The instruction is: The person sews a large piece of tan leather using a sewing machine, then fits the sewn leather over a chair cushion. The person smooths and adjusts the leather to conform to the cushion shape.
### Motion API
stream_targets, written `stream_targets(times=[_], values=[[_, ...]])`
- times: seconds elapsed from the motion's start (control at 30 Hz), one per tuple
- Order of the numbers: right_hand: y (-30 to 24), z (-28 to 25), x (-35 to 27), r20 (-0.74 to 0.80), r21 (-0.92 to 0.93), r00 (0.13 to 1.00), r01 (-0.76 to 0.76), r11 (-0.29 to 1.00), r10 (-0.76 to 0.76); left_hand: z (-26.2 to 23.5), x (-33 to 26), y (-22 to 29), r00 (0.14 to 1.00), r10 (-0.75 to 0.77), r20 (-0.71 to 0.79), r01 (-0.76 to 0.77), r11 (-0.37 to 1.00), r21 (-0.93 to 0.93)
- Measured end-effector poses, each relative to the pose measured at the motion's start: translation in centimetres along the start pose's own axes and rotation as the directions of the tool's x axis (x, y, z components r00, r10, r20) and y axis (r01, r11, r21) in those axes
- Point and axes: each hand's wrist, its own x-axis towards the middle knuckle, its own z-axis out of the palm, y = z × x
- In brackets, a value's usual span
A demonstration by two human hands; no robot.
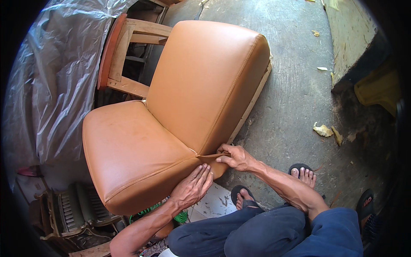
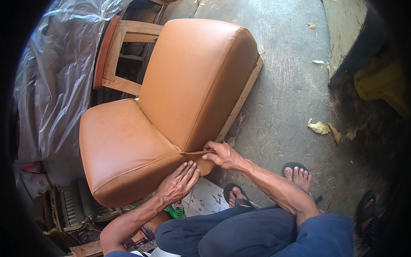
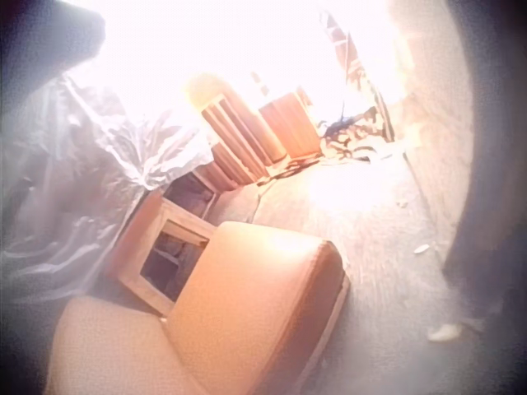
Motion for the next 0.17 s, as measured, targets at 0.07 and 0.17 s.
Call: stream_targets(times=[0.07, 0.17], values=[[0.8, -0.7, 0.3, 0.061, 0.027, 0.996, 0.064, 0.998, -0.065, 0.0, -0.2, -0.2, 0.999, 0.026, 0.047, -0.029, 0.998, 0.057], [3.1, -1.1, 0.6, 0.126, -0.216, 0.992, 0.005, 0.976, 0.022, -0.2, -0.1, 0.0, 0.991, 0.05, 0.126, -0.065, 0.99, 0.124]])
